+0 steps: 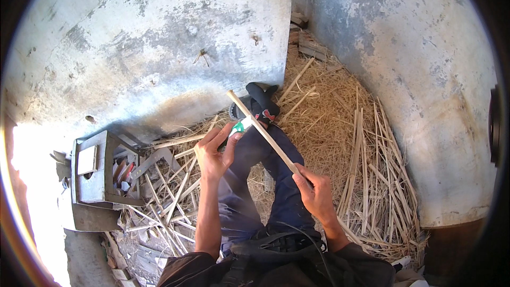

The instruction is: The person sits on the floor and uses a green utility knife to shave the surface of a long bamboo stick. They hold the stick with one hand and scrape the blade along its length with the other, removing thin strips of material.

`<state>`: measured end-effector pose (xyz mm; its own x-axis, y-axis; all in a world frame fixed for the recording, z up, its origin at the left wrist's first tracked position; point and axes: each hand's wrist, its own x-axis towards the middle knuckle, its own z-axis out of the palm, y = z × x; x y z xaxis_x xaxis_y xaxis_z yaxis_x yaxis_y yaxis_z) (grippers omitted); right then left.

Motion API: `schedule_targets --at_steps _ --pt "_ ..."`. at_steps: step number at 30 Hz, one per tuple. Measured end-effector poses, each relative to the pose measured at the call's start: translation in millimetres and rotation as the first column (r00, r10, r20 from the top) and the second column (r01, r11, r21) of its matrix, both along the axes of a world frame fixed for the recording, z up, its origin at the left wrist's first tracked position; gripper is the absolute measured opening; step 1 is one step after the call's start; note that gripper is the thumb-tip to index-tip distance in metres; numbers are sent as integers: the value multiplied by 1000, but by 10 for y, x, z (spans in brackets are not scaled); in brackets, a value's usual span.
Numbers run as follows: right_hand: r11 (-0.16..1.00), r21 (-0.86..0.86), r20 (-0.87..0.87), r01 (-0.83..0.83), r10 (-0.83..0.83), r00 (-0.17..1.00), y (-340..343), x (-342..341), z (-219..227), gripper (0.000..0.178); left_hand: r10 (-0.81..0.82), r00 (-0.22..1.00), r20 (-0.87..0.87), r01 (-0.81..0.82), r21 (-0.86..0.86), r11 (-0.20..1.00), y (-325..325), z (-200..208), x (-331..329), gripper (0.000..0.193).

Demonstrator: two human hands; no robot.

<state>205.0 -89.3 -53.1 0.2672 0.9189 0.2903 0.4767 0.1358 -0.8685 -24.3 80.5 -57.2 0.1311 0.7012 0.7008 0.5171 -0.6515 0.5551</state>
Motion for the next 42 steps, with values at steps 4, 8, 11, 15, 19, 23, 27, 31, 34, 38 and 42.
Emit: schedule_targets --at_steps 4,8,11,15,19,23,27,31,34,38,42 --pt "975 -205 -41 -80 73 996 -155 50 106 36 323 944 64 -296 -265 918 373 -205 -365 28" --pt "956 -246 -155 -157 121 981 -503 40 -44 38 346 905 248 -272 -287 918 844 -348 -1001 44" --pt "942 -325 -308 -81 -24 951 -470 74 -115 39 231 909 347 -83 -392 916 618 -378 -899 46" --pt "955 -292 -348 -53 -54 936 -213 59 -215 41 30 870 492 246 -487 838 174 -256 -384 39" --pt "957 -271 -285 -107 27 958 -48 23 -99 39 -81 803 591 405 -441 801 -110 -72 -48 38" --pt "952 -270 -259 -142 70 963 -15 -6 -59 38 -45 786 617 404 -456 793 -254 127 165 32" --pt "925 -329 -267 -191 103 958 -8 -39 -53 38 -3 784 621 391 -491 778 -259 175 241 29" --pt "923 -300 -328 -242 138 934 4 -68 -161 39 -7 795 607 383 -493 782 -249 202 292 26" --pt "892 -333 -387 -307 167 907 10 -53 -151 38 -47 741 670 476 -475 740 -254 177 255 23" --pt "888 -278 -443 -366 220 869 49 -57 -268 36 -119 719 685 509 -402 761 -285 252 303 22" --pt "863 -300 -403 -406 271 874 64 -34 -359 37 -137 694 706 517 -358 778 -309 362 359 26"
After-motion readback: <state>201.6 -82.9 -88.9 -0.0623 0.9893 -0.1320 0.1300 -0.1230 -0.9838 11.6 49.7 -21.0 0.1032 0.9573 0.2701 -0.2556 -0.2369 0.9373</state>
